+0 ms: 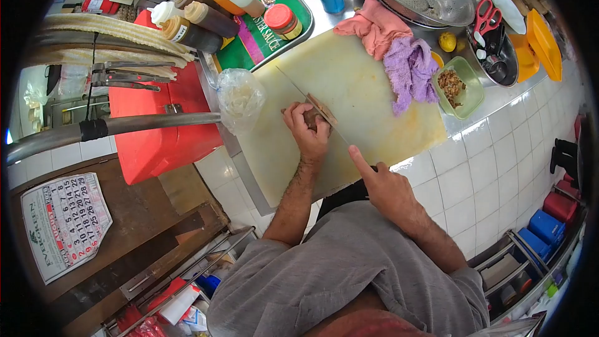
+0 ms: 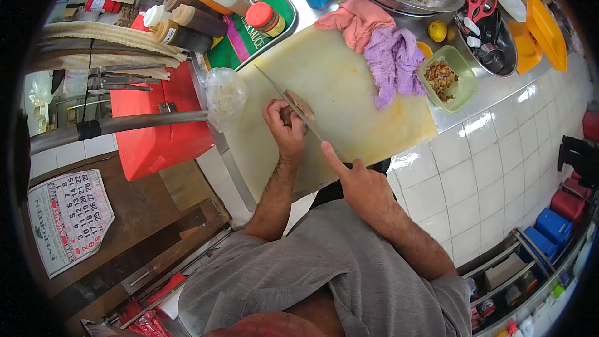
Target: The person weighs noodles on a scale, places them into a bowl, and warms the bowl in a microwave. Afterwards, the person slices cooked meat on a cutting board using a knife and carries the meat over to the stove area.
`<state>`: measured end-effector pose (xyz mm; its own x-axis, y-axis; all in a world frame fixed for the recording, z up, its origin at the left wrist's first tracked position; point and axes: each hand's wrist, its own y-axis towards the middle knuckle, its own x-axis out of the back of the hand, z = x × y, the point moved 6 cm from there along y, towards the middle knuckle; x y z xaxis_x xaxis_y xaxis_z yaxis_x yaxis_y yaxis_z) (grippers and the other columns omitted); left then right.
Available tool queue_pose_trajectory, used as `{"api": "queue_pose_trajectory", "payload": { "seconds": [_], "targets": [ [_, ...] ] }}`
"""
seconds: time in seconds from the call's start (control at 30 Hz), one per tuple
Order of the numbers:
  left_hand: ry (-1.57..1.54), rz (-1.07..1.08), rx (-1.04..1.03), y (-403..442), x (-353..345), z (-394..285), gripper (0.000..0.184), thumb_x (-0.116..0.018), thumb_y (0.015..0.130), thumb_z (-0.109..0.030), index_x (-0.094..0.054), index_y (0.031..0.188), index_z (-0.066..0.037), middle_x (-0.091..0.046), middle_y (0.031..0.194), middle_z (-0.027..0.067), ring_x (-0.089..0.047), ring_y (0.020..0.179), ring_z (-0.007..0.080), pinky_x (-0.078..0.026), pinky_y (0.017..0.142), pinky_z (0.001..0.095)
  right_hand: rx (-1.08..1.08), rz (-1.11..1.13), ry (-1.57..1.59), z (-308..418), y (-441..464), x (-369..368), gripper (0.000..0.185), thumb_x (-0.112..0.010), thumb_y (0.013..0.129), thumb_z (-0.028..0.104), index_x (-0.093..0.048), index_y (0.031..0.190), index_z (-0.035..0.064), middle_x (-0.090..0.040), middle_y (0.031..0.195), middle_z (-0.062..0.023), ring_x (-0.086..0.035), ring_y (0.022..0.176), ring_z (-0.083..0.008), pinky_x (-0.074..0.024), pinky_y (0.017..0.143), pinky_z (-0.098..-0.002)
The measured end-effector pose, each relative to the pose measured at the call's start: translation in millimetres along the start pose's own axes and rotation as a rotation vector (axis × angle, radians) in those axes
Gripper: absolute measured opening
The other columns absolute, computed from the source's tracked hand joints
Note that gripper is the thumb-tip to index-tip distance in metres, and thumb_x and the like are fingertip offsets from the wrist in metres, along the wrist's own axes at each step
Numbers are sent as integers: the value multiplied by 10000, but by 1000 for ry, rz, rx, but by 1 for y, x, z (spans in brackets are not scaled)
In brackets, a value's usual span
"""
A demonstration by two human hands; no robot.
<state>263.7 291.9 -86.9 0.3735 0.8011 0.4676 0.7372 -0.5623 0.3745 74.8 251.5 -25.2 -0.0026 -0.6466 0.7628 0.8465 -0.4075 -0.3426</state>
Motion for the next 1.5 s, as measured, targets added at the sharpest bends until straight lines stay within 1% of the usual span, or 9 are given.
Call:
{"api": "queue_pose_trajectory", "payload": {
  "seconds": [0.17, 0.27, 0.63, 0.97, 1.07, 1.13, 1.23, 1.33, 1.5],
  "targets": [
    [-42, 8, 82, 0, -1, 5, 314, -493, 709, -26, -464, 1022, -22, -401, 1120, 152, -419, 1041, 284, -346, 928, 374, -130, 178, 3, -7, -42, 8, 724, -471, 812, 33, -178, 1432, 266, -522, 785, -190, -587, 573, -339, -509, 525, -436],
    [-45, 42, 41, -3, -1, 8, 344, -537, 698, -54, -471, 1035, -36, -383, 1153, 178, -391, 1071, 324, -328, 945, 444, -173, 224, 12, -10, -49, 1, 717, -458, 820, 42, -164, 1434, 268, -521, 792, -190, -587, 572, -336, -510, 535, -442],
    [-117, 51, 26, 7, 1, 13, 317, -524, 692, -67, -488, 1003, -16, -424, 1091, 167, -440, 978, 280, -406, 841, 372, -59, 119, -27, -3, -6, 0, 751, -488, 812, 35, -152, 1435, 284, -516, 786, -192, -594, 572, -331, -519, 511, -420],
    [-141, 61, 62, 8, 2, 19, 311, -520, 688, -73, -490, 993, -20, -424, 1088, 162, -428, 988, 290, -371, 877, 393, -46, 139, -29, 3, 28, 4, 767, -505, 798, 18, -173, 1432, 295, -530, 746, -183, -584, 577, -321, -515, 535, -425],
    [-136, 58, 59, 8, 2, 20, 313, -520, 685, -76, -489, 992, -24, -427, 1078, 162, -423, 992, 292, -368, 882, 395, -45, 121, -33, 4, 37, 1, 720, -486, 830, 52, -178, 1429, 307, -528, 726, -169, -585, 593, -350, -501, 562, -461],
    [-121, 44, 33, 10, 2, 17, 277, -497, 710, -72, -483, 980, -13, -430, 1057, 136, -453, 949, 240, -378, 867, 344, -38, 133, -52, 4, 44, -1, 713, -487, 837, 61, -177, 1429, 307, -539, 721, -178, -589, 601, -353, -500, 567, -463],
    [-175, 60, 90, 9, 1, 19, 318, -520, 679, -77, -489, 992, -30, -410, 1090, 163, -409, 1005, 292, -360, 895, 400, -49, 146, -45, 5, 54, -3, 707, -488, 843, 71, -173, 1430, 307, -545, 702, -180, -591, 598, -354, -498, 564, -464],
    [-172, 69, 99, 9, 1, 26, 318, -524, 679, -78, -489, 992, -32, -399, 1099, 165, -411, 1006, 291, -361, 895, 398, -42, 125, -38, 6, 65, -1, 763, -515, 797, 24, -192, 1425, 311, -554, 680, -178, -601, 595, -343, -505, 535, -441],
    [-128, 36, 92, 11, -1, 17, 317, -531, 678, -79, -489, 989, -35, -400, 1087, 166, -413, 1012, 297, -370, 879, 399, -37, 78, -23, 4, 57, -2, 746, -500, 808, 36, -181, 1428, 303, -559, 691, -185, -601, 579, -347, -506, 521, -444]
  ]
}}
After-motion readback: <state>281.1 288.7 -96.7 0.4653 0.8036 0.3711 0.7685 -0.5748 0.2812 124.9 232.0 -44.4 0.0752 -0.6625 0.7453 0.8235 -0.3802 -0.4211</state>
